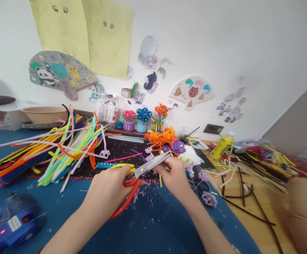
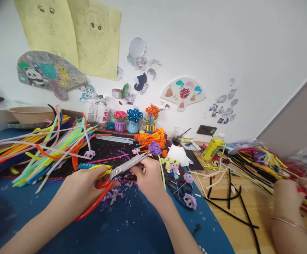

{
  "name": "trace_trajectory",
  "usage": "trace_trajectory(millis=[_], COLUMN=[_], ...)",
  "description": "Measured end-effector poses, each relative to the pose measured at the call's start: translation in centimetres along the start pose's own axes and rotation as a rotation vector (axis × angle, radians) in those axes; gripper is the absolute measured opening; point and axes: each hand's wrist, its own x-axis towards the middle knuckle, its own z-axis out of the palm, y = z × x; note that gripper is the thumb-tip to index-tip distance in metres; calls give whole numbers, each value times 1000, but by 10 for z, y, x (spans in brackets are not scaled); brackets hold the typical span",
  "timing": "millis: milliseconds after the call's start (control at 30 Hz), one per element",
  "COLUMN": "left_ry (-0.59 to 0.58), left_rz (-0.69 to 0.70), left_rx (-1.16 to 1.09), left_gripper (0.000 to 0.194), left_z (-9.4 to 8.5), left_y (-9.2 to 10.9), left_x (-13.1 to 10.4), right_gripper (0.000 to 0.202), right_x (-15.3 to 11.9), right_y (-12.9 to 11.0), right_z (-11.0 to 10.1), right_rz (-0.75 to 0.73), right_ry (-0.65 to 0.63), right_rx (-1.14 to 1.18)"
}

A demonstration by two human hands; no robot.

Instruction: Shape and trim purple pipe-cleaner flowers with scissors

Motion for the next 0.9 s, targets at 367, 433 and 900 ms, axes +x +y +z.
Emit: trace_trajectory(millis=[367, 433, 900], left_ry=[-20, -15, 49], left_rz=[10, 2, -5], left_rx=[-35, -47, -475], left_gripper=[37, 38, 34], left_z=[-2, -1, 9], left_y=[1, 0, -4], left_x=[1, 1, 5], right_gripper=[11, 9, 18], right_x=[0, 1, 4], right_y=[3, 1, -14], right_z=[-2, -3, -4], right_rz=[45, 50, 209], right_ry=[-17, -24, 17], right_rx=[26, 63, 371])
